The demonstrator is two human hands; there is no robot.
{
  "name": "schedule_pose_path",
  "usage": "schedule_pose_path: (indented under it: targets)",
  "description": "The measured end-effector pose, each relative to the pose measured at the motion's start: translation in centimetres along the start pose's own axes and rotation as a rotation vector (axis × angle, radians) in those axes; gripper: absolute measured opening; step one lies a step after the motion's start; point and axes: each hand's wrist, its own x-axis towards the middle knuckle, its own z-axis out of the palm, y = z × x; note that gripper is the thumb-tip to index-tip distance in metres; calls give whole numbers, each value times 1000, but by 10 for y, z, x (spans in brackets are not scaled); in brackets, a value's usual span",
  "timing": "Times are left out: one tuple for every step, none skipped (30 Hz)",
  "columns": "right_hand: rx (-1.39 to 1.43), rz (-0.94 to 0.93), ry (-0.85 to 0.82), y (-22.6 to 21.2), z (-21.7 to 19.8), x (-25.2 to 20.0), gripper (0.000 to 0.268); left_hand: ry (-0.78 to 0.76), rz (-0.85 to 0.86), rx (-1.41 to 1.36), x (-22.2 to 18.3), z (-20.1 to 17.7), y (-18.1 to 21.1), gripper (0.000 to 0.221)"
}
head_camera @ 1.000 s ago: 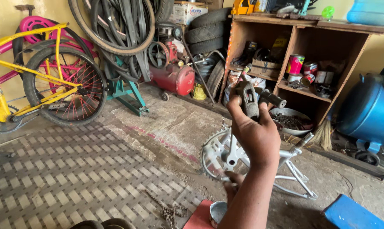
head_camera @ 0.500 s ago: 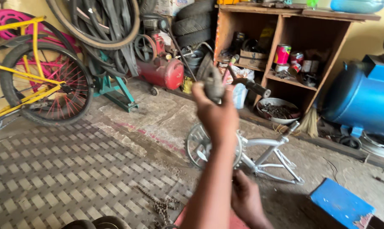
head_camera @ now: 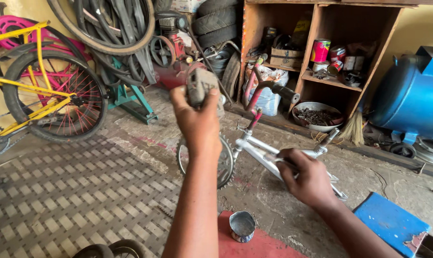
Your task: The person handles a bicycle pedal and a chainring assembly, using a wrench and a screwdriver to adjust the components before placing the chainring on the floor.
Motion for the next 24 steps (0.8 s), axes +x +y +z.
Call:
schedule_pose_path:
  targets:
    - [-37, -33, -74, 0, 1, 0, 10, -8, 69, -32, 2, -3, -3, 40]
    - [-74, -66, -149, 1, 5, -2, 6, -1, 52, -78, 4, -6, -6, 40]
    - [-109, -103, -223, 3, 8, -4, 5, 8, 38, -123, 7, -8, -7, 40]
    - [-108, -113, -272, 7, 7, -7, 5, 16, 25, -168, 10, -11, -8, 41]
    - [-104, -126, -321, 10, 7, -8, 11, 22, 1, -187, 13, -15, -7, 39]
    - [-101, -139, -369, 13, 7, -10, 17, 28, -23, -205, 14, -20, -7, 38]
    - [-31, -44, -272, 16, 6, -10, 20, 32, -42, -225, 17, -25, -6, 36]
    - [39, 52, -176, 18, 4, -10, 23, 8, -60, -239, 20, -30, -5, 33]
    - [109, 146, -82, 19, 2, -7, 26, -15, -78, -253, 22, -37, -5, 30]
    - [118, 270, -57, 21, 0, -1, 25, -38, -95, -267, 25, -43, -6, 27]
    - [126, 395, -30, 20, 0, 4, 26, -102, -89, -250, 28, -50, -7, 25]
    - [136, 520, -1, 18, -1, 9, 29, -166, -82, -233, 31, -56, -7, 23]
    - [178, 519, 19, 15, -2, 13, 31, -230, -79, -216, 33, -58, -8, 21]
    - [221, 517, 39, 11, -3, 19, 33, -270, -103, -155, 33, -58, -9, 22]
    - [266, 522, 58, 6, -2, 20, 35, -310, -134, -91, 30, -60, -8, 24]
    - [335, 442, 51, 0, 1, 24, 34, -350, -165, -27, 28, -60, -7, 25]
    - [402, 366, 45, -6, 7, 29, 34, -380, -212, 1, 25, -60, -7, 27]
    - [469, 290, 40, -12, 9, 30, 34, -409, -260, 29, 22, -60, -7, 29]
    - [523, 354, 17, -19, 11, 29, 35, -437, -309, 54, 19, -59, -8, 31]
    - [576, 417, -5, -28, 15, 30, 35, -453, -339, 107, 16, -58, -10, 28]
    - [631, 481, -30, -36, 17, 32, 35, -465, -370, 160, 13, -57, -13, 27]
    - [652, 519, -81, -41, 17, 34, 36, -478, -400, 214, 9, -57, -15, 25]
    - [673, 555, -132, -46, 17, 35, 40, -498, -453, 228, 6, -56, -16, 27]
    - [695, 590, -183, -50, 18, 36, 46, -517, -506, 242, 3, -55, -18, 29]
